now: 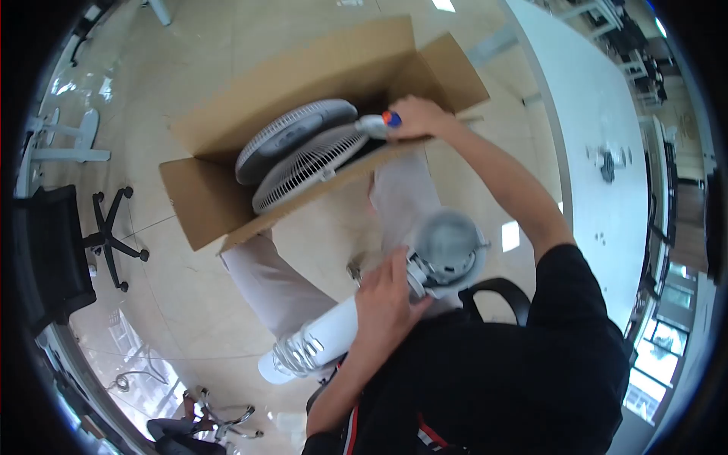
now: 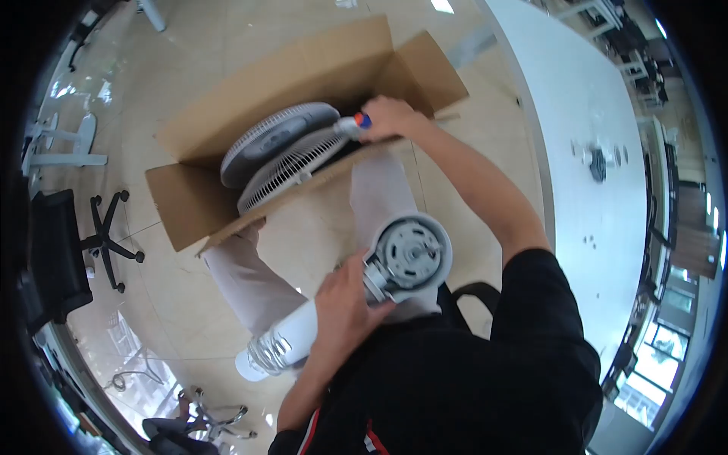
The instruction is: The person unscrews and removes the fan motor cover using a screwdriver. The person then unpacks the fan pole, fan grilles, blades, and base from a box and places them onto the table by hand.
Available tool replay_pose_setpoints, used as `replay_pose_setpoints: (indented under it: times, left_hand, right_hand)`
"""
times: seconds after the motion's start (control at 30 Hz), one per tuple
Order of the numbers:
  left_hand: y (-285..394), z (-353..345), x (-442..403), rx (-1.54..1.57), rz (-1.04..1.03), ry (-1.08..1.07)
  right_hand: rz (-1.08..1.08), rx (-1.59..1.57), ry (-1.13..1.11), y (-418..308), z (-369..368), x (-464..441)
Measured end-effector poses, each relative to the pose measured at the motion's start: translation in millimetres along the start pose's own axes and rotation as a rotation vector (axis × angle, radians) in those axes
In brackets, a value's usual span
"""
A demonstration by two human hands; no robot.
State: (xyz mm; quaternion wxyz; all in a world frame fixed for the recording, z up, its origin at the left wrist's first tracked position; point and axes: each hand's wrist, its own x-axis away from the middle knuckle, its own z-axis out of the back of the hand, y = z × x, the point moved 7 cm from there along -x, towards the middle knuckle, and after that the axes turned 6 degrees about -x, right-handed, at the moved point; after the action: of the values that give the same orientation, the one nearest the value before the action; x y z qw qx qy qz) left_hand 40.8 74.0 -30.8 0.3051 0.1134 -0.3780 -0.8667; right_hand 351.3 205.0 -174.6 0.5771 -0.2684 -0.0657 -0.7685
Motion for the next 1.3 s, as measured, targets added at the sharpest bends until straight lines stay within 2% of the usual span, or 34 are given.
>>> replay_pose_setpoints:
  times: [0.03,0.07,0.1,0.13,0.17,0.2,0.3,0.33,0.47,0.53,0.57,0.67,0.73,0.8,0.9,1.0,1.1,1.2,1.3]
  left_hand:
    - [1,1,-3,-0.017,0.032,-0.028]
    - [3,-1,-3,-0.031,0.06,-0.069]
    - [3,-2,-5,-0.02,0.098,-0.097]
    - [2,-3,-11,-0.011,0.129,-0.11]
    - [-2,-4,-17,0.015,0.139,-0.139]
    - [-5,-4,-21,0.076,0.171,-0.16]
    - [-11,6,-34,0.218,0.256,-0.198]
    - [-16,11,-35,0.242,0.262,-0.18]
    - [-27,50,-34,0.328,0.325,-0.097]
    - [-32,78,-29,0.436,0.432,-0.038]
    - [-40,95,-23,0.43,0.437,0.058]
    - [-47,136,-10,0.426,0.437,0.279]
    - [-53,159,7,0.406,0.484,0.447]
    - [-67,183,25,0.381,0.522,0.523]
    - [-73,205,38,0.346,0.542,0.631]
    - [-76,217,37,0.316,0.579,0.663]
    - [-87,221,42,0.336,0.636,0.661]
    - [-94,216,40,0.308,0.657,0.601]
    - [-101,208,33,0.29,0.658,0.535]
  right_hand:
    - [-0.022,-0.014,-0.006,1,1,-1]
    - [-0.007,-0.047,0.117,-2,5,5]
    - [-0.001,-0.129,0.053,-13,16,18]
    - [0.129,-0.141,0.163,-7,8,10]
    - [0.114,-0.206,0.082,-11,10,16]
    - [0.106,-0.225,0.118,-14,13,24]
    - [0.077,-0.281,-0.003,-15,-3,29]
    - [0.076,-0.303,-0.054,-15,-12,28]
    - [0.134,-0.404,0.029,-18,-24,30]
    - [0.149,-0.433,-0.002,-25,-20,35]
    - [0.176,-0.439,0.023,-28,-23,31]
    - [0.165,-0.463,-0.096,-45,-33,20]
    - [0.275,-0.414,-0.061,-59,-39,9]
    - [0.448,-0.316,0.058,-75,-62,-14]
    - [0.46,-0.284,-0.02,-91,-74,-12]
    - [0.466,-0.309,0.031,-90,-98,-25]
    - [0.567,-0.311,0.194,-88,-103,-24]
    - [0.564,-0.185,0.096,-89,-113,-42]
    - [0.51,-0.329,0.192,-77,-99,-39]
